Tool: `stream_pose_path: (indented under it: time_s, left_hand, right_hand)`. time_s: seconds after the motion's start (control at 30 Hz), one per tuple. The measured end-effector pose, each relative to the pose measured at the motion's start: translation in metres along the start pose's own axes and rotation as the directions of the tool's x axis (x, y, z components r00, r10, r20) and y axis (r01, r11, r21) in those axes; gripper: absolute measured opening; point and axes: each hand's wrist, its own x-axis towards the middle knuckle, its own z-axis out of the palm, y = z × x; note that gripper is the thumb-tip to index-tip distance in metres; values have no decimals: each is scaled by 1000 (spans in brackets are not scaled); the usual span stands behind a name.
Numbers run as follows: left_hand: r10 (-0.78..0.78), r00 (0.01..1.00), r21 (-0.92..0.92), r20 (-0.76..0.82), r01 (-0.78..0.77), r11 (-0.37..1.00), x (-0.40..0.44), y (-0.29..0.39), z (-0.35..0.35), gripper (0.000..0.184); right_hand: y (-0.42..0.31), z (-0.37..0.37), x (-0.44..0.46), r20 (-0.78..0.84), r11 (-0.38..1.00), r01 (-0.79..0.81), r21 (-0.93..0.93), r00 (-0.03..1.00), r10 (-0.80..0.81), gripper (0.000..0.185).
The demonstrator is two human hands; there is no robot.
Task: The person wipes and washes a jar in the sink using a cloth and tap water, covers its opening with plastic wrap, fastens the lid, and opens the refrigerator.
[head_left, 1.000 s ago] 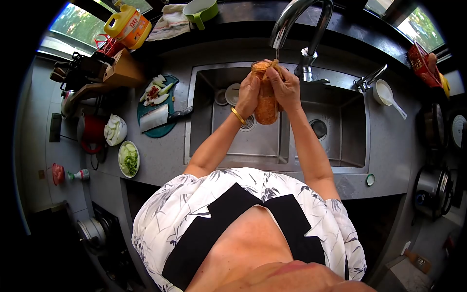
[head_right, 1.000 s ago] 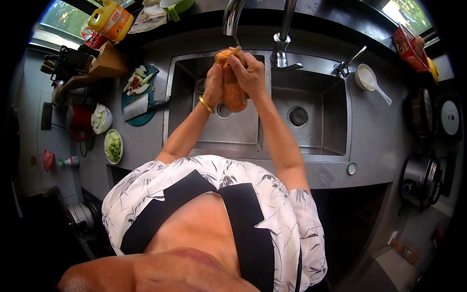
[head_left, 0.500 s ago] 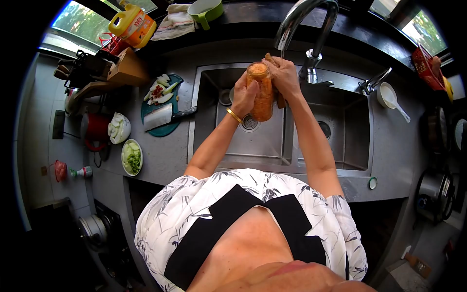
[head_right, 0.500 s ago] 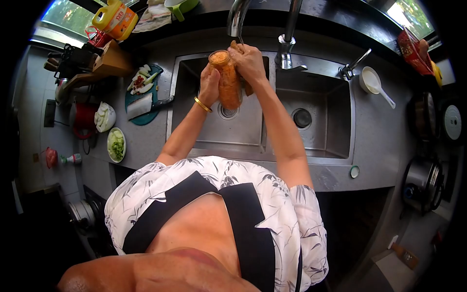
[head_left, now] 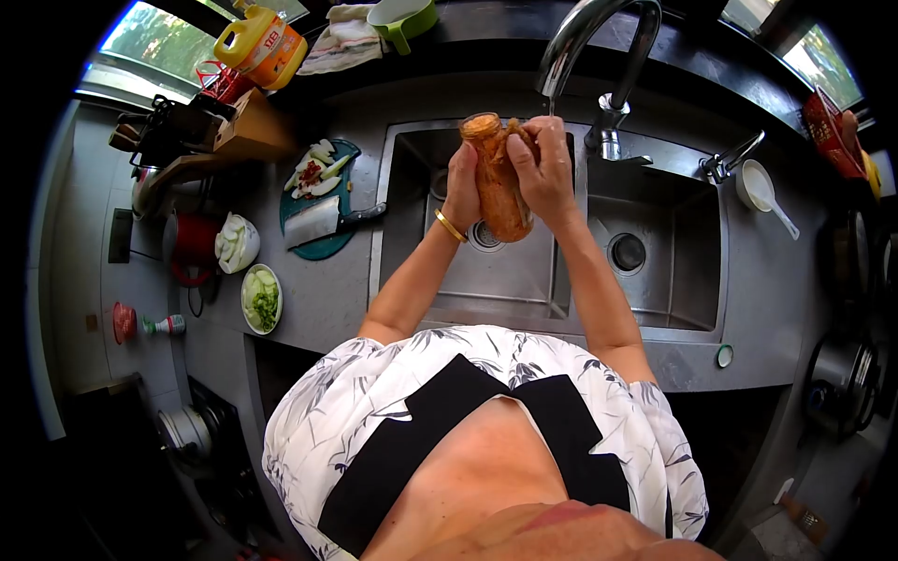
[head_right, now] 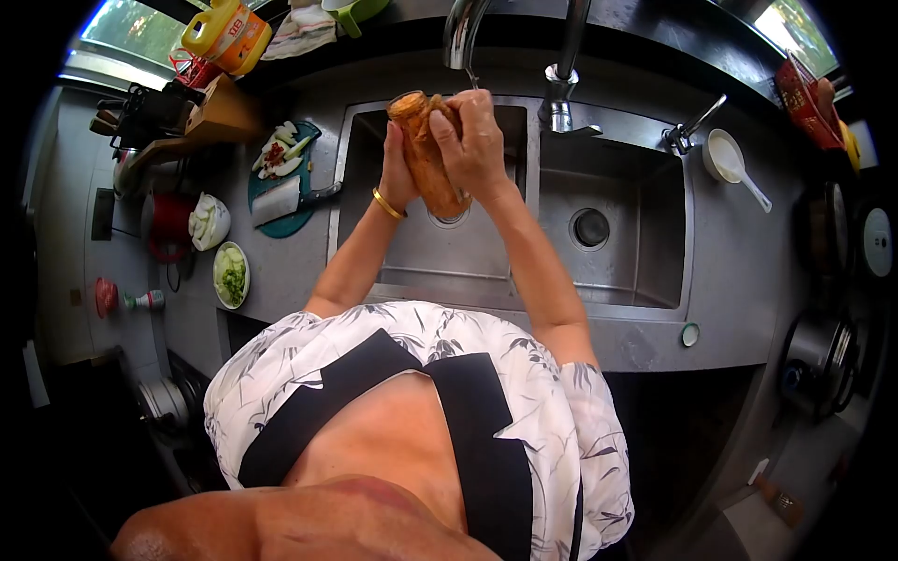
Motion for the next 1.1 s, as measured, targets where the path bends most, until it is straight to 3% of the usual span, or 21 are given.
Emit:
stream_pose_path:
  time_s: [0.07, 0.2, 0.3, 0.4, 0.5, 0.6, 0.7, 0.8, 0.9, 0.97, 1.0, 1.07, 1.1]
  left_hand:
    - [5, 1000, 65, 25, -7, 998, -4, 2, 0, 62]
    - [129, 991, 256, 36, -134, 957, -10, 7, 3, 62]
    - [171, 985, 349, 12, -165, 923, -14, 9, 5, 62]
    - [189, 982, 399, 23, -182, 899, -17, 6, -2, 61]
    - [193, 980, 432, 38, -190, 882, -19, 8, -2, 61]
    - [185, 980, 421, 72, -198, 885, -20, 11, 5, 60]
    - [174, 978, 446, 113, -207, 871, -20, 15, 5, 61]
    - [148, 979, 459, 143, -198, 866, -24, 15, 7, 60]
    - [108, 986, 476, 130, -158, 865, -27, 14, 5, 61]
    - [92, 986, 493, 139, -149, 857, -28, 10, -2, 62]
    - [57, 984, 395, 166, -119, 911, -29, 12, -2, 62]
    - [6, 975, 188, 222, -49, 981, -29, 17, -1, 63]
    - [-12, 986, 207, 166, -23, 978, -29, 23, 5, 68]
  right_hand:
    - [-2, -1, -4, 95, 999, -27, -33, 995, 30, 16]
    - [-5, 5, -6, 89, 983, 26, -181, 996, -10, 18]
    - [-13, 9, -5, 57, 956, -58, -287, 995, 77, 18]
    - [-14, 9, -4, 89, 921, -288, -262, 943, 320, 18]
    - [-3, 11, 0, 150, 890, -300, -344, 918, 368, 20]
    - [25, 9, -2, 253, 924, -155, -351, 934, 252, 23]
    - [31, 8, 2, 319, 933, -266, -240, 887, 335, 26]
    - [14, 3, 15, 346, 734, -673, -93, 669, 658, 27]
    - [18, 2, 22, 391, 747, -587, -313, 637, 665, 32]
    - [23, 3, 17, 305, 715, -456, -530, 685, 662, 33]
    - [28, 6, 12, 265, 677, -385, -627, 712, 650, 34]
    - [48, 5, -8, 182, 752, -455, -477, 786, 591, 31]
    - [49, 3, -18, 133, 779, -509, -365, 800, 585, 30]
